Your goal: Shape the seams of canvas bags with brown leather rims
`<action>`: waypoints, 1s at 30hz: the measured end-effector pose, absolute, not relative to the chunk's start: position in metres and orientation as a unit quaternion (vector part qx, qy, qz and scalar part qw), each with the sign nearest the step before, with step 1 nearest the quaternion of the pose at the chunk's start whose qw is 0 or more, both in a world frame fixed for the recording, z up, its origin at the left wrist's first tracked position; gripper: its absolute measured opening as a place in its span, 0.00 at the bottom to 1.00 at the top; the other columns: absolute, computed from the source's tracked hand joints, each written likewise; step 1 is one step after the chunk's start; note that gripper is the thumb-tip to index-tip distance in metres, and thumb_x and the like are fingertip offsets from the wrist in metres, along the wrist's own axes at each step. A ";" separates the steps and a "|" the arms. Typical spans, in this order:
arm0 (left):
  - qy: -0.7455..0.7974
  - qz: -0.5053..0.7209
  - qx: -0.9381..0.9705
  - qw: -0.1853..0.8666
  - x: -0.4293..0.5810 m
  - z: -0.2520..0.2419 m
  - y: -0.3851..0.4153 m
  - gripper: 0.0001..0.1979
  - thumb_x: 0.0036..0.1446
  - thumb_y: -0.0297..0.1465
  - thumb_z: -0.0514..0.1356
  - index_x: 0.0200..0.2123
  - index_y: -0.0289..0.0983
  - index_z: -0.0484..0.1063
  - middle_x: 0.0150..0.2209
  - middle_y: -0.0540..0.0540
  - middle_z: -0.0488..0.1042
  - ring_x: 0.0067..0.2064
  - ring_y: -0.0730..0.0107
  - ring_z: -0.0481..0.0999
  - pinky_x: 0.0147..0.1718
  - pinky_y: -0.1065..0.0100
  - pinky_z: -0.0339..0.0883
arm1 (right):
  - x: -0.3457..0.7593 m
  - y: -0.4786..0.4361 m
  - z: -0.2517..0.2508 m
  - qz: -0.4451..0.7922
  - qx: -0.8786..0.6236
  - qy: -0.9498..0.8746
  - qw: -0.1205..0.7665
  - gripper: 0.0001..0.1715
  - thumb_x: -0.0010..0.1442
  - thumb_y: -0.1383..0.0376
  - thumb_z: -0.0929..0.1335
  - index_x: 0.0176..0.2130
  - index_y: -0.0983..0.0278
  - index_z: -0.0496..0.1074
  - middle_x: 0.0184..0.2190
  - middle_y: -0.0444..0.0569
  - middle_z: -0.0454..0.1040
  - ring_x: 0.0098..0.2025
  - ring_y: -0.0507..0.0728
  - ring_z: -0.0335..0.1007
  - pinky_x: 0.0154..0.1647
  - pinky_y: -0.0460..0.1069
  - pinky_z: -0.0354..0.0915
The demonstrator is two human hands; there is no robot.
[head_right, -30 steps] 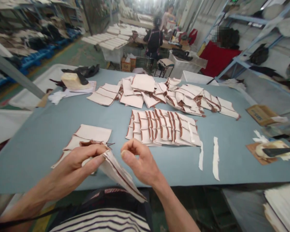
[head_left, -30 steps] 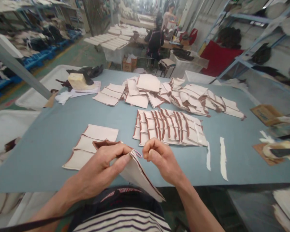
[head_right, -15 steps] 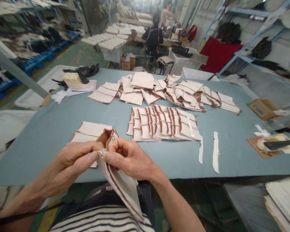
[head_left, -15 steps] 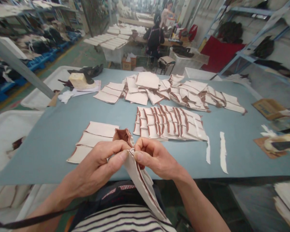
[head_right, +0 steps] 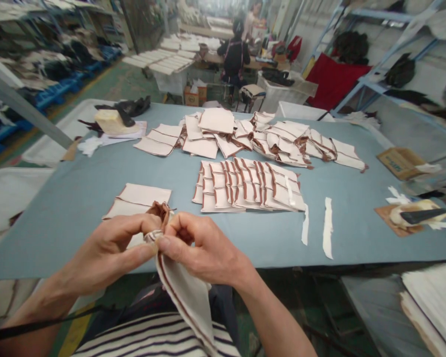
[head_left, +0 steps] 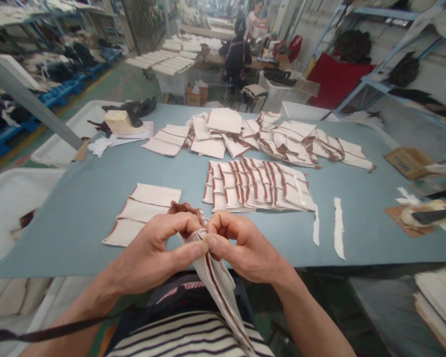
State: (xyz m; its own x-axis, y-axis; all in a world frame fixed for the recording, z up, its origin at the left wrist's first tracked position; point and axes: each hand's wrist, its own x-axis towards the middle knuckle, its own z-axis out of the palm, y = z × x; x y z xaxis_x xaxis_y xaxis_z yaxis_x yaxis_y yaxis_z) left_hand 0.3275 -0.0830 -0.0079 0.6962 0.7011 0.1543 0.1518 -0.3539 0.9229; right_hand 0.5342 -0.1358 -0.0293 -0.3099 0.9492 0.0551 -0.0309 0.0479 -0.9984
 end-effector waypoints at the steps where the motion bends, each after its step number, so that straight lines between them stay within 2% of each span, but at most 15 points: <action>1: 0.280 0.277 0.777 0.491 0.328 -0.007 -0.084 0.10 0.67 0.31 0.64 0.30 0.38 0.76 0.30 0.55 0.77 0.32 0.74 0.73 0.34 0.76 0.66 | 0.535 -0.136 -0.029 0.561 -0.397 -0.583 0.433 0.31 0.70 0.39 0.73 0.33 0.61 0.66 0.27 0.39 0.66 0.28 0.50 0.58 0.30 0.47 0.56; 9: 0.288 0.247 0.793 0.477 0.330 0.000 -0.083 0.14 0.68 0.31 0.60 0.28 0.38 0.73 0.28 0.53 0.76 0.30 0.72 0.71 0.32 0.74 0.66 | 0.537 -0.134 -0.028 0.621 -0.397 -0.538 0.409 0.31 0.66 0.40 0.75 0.33 0.60 0.66 0.26 0.40 0.68 0.28 0.51 0.62 0.28 0.46 0.60; 14: 0.296 0.241 0.786 0.486 0.328 -0.003 -0.077 0.15 0.69 0.33 0.60 0.28 0.38 0.73 0.28 0.53 0.76 0.31 0.72 0.72 0.32 0.74 0.67 | 0.542 -0.134 -0.012 0.514 -0.452 -0.619 0.385 0.12 0.70 0.60 0.72 0.35 0.61 0.71 0.28 0.41 0.72 0.29 0.51 0.64 0.30 0.46 0.59; 17: 0.304 0.238 0.789 0.478 0.327 -0.005 -0.076 0.14 0.69 0.33 0.60 0.28 0.38 0.74 0.27 0.53 0.75 0.30 0.72 0.71 0.32 0.74 0.67 | 0.543 -0.136 -0.002 0.487 -0.478 -0.637 0.359 0.07 0.68 0.66 0.70 0.35 0.61 0.71 0.28 0.41 0.74 0.29 0.51 0.67 0.29 0.46 0.60; 25: 0.312 0.259 0.778 0.480 0.330 -0.004 -0.073 0.12 0.65 0.30 0.59 0.28 0.38 0.74 0.26 0.54 0.73 0.29 0.73 0.70 0.31 0.77 0.68 | 0.537 -0.136 0.004 0.358 -0.541 -0.690 0.322 0.07 0.68 0.69 0.70 0.35 0.61 0.73 0.28 0.42 0.77 0.29 0.52 0.72 0.31 0.47 0.59; 30: 0.313 0.255 0.775 0.486 0.328 -0.003 -0.070 0.12 0.66 0.31 0.59 0.29 0.37 0.76 0.26 0.54 0.72 0.29 0.74 0.69 0.31 0.78 0.67 | 0.537 -0.129 0.001 0.411 -0.530 -0.664 0.331 0.06 0.67 0.67 0.69 0.34 0.62 0.74 0.28 0.42 0.77 0.28 0.51 0.71 0.29 0.46 0.61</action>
